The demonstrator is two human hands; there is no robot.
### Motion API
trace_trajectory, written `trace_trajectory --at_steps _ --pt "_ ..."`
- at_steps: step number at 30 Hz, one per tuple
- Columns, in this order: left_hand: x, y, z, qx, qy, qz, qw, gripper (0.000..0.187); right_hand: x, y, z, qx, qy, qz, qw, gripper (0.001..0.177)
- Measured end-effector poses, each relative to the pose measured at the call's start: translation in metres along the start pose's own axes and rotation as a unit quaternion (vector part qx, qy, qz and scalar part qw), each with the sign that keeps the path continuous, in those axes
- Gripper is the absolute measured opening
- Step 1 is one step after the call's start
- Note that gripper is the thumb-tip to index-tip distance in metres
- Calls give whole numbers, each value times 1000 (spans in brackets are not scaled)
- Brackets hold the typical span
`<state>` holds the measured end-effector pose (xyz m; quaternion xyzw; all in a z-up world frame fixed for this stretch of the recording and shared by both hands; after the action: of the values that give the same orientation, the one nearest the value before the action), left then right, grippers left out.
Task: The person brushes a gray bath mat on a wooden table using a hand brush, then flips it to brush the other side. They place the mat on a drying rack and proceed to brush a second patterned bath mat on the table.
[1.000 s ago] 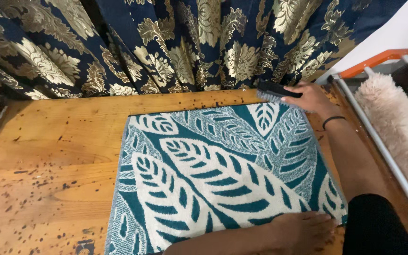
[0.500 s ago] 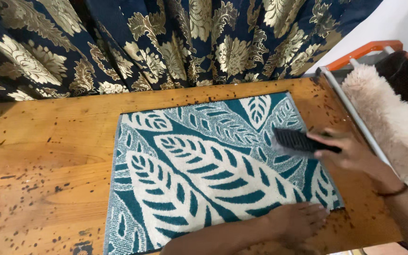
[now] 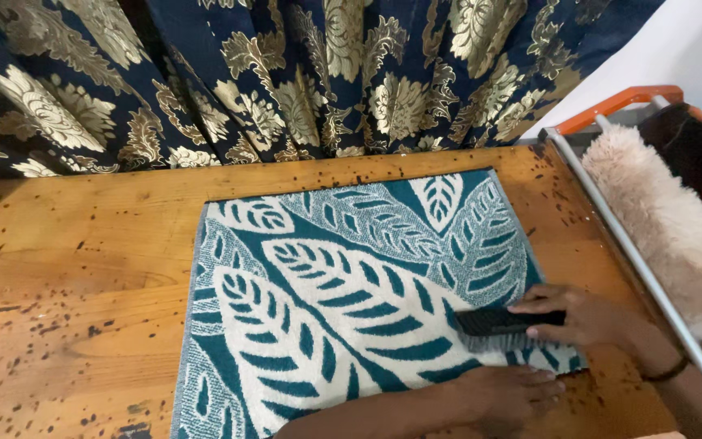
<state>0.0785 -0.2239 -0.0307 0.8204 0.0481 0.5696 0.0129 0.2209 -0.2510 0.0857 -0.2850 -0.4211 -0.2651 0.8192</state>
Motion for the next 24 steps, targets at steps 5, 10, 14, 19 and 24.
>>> trace_trajectory --at_steps 5,10,14,19,24 --pt "-9 1 -3 -14 138 31 990 67 23 58 -25 -21 -38 1 999 56" --pt "-15 3 2 -6 66 -46 997 61 54 126 -78 -109 -21 4 994 53" --pt "-37 18 12 -10 108 -32 994 59 92 176 -110 -88 -34 -76 993 63" --pt "-36 25 15 -31 150 22 988 64 116 219 -141 -231 -40 -94 968 75" --pt "3 6 -4 -7 145 20 989 63 151 226 -99 -46 -265 -301 915 71"
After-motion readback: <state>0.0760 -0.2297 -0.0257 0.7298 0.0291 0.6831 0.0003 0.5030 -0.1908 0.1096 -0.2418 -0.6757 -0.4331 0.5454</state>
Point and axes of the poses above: each hand's wrist, its own y-axis towards the middle knuckle, its own x-axis out of the back of the hand, z = x × y, the point moved 9 cm from there along y, towards the middle knuckle
